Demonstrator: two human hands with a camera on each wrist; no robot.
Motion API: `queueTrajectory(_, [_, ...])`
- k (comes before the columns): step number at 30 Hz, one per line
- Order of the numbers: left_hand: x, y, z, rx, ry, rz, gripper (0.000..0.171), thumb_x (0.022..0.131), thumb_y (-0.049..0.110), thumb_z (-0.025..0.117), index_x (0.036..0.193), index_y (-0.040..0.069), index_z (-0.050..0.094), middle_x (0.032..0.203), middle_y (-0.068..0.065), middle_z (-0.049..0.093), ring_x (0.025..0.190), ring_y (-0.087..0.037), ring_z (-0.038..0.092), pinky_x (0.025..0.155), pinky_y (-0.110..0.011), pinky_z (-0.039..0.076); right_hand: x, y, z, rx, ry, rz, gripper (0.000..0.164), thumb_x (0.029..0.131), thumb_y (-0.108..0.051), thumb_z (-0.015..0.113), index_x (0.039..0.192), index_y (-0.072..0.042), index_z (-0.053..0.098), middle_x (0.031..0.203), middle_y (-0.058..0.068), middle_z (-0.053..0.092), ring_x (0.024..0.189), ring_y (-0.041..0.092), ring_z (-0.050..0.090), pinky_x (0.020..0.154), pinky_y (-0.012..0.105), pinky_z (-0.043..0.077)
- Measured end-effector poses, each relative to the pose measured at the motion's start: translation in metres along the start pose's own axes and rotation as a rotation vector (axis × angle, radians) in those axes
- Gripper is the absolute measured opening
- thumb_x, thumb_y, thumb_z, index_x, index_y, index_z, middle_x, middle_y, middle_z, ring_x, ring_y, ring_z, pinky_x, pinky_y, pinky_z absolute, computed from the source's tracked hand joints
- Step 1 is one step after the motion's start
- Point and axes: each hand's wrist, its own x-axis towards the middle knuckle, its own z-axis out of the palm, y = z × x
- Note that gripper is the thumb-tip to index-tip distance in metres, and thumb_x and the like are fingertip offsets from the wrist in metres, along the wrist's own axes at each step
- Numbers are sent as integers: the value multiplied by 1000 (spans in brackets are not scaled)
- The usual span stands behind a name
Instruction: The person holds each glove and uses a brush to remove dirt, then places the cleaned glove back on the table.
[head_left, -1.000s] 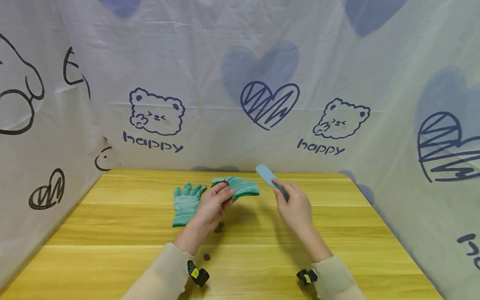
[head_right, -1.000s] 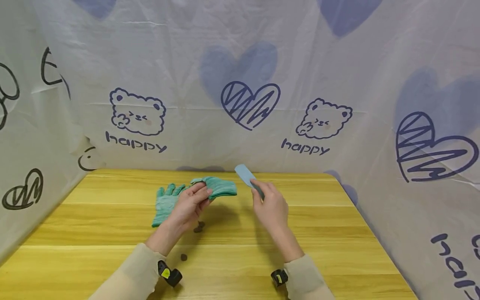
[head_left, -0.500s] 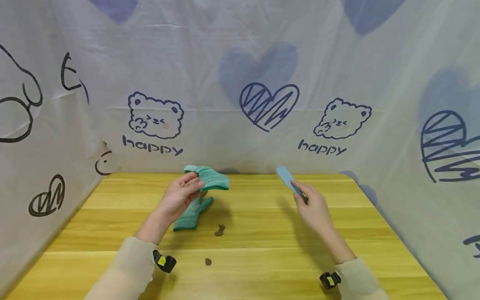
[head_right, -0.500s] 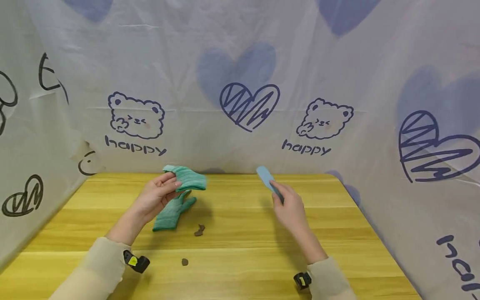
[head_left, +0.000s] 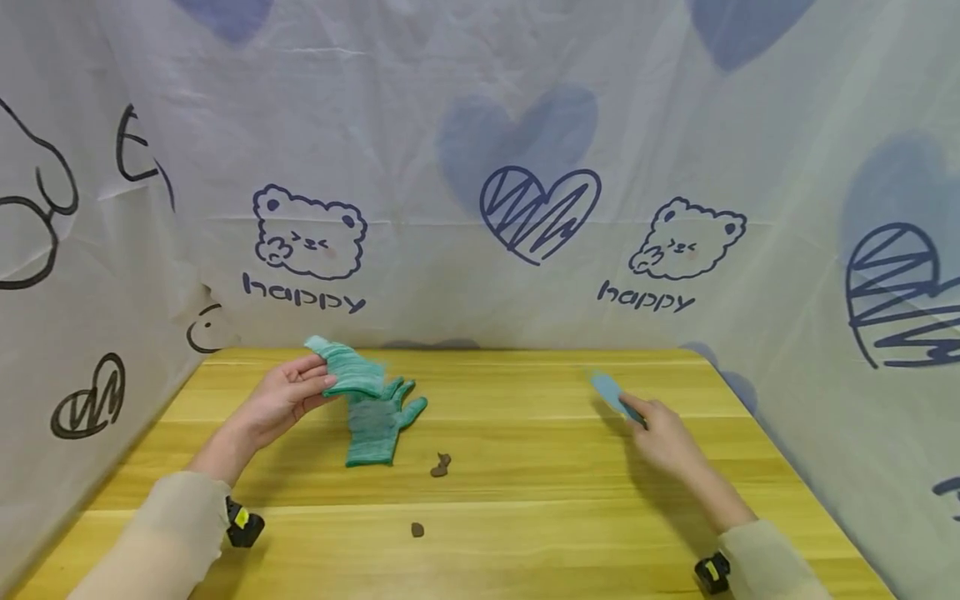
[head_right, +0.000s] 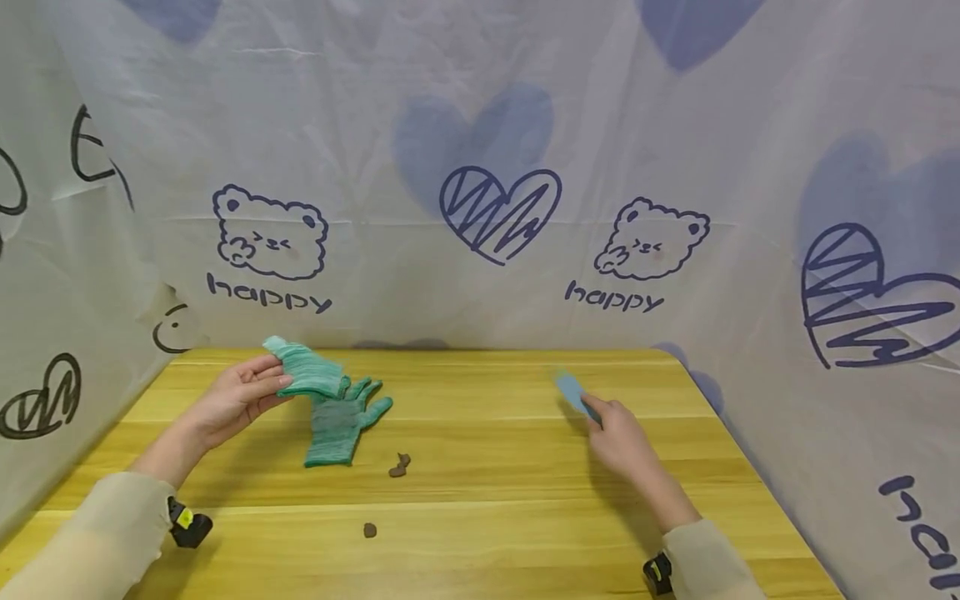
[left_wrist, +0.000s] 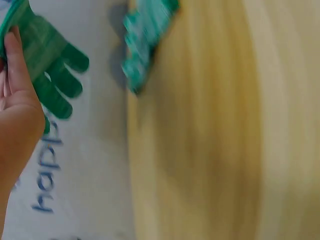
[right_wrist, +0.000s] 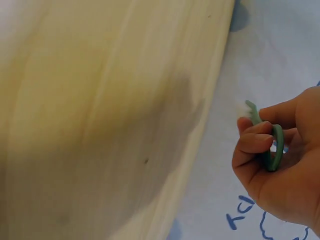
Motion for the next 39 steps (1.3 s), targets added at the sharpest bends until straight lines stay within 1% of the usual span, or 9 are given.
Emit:
queueTrajectory(3, [-6,-8,-18,30,-9,-20,79,109,3,50,158,-13,-9,164,-37,-6,125,1,58,101,-25,53,0,6,-1,-16,-59,1,48,103,-2,51,149,12,47,133,39,56,108,43,61,76,45,48])
queueTrajectory(9, [-19,-20,-46,94,19,-99,82,110,10,53,158,-15,-10,163,-40,-6,117,10,56,103,-25,52,-2,14,-1,-51,-134,6,48,103,-2,52,147,16,46,142,40,51,131,57,50,103,65,47])
queueTrajectory(13, [-26,-27,-58,178,22,-151,83,109,13,54,157,-17,-7,163,-42,-5,141,-13,43,102,-25,52,-3,15,-3,-61,-168,37,49,104,-4,52,148,16,45,144,41,49,133,58,46,106,67,43])
queueTrajectory(17, [-34,-32,-66,217,14,-186,81,108,10,55,156,-20,-4,162,-43,-3,149,-35,21,100,-23,53,-5,16,-4,-5,-198,86,48,105,-5,51,150,13,45,131,36,60,96,45,68,78,50,58])
queueTrajectory(21, [-40,-36,-72,219,21,-228,79,108,7,55,155,-22,-2,160,-45,-3,130,-11,56,97,-26,56,-8,18,-4,72,-222,132,50,105,-4,54,151,11,43,114,24,64,59,22,56,53,35,49])
queueTrajectory(24, [-43,-37,-74,221,28,-264,77,107,4,54,154,-24,0,159,-46,-1,104,6,62,96,-31,58,-10,19,-3,48,-220,133,53,104,-8,61,151,10,45,108,19,65,64,18,57,56,34,50])
queueTrajectory(32, [-46,-34,-73,388,69,-309,81,106,8,60,153,-25,4,155,-50,16,129,-36,57,94,-41,59,-13,20,0,55,-225,140,59,99,-15,71,148,9,48,94,7,64,60,18,57,54,32,50])
queueTrajectory(35, [-47,-34,-69,528,92,-285,87,104,10,64,152,-26,3,143,-49,34,121,-40,59,88,-41,61,-14,20,1,99,-233,158,61,99,-15,71,149,9,46,94,8,64,60,19,59,53,34,54])
queueTrajectory(39, [-48,-36,-64,664,121,-223,100,100,9,70,158,-16,-7,120,-34,53,102,-30,63,78,-39,63,-15,22,3,143,-231,161,63,98,-15,73,148,11,45,95,9,64,63,20,62,54,36,57])
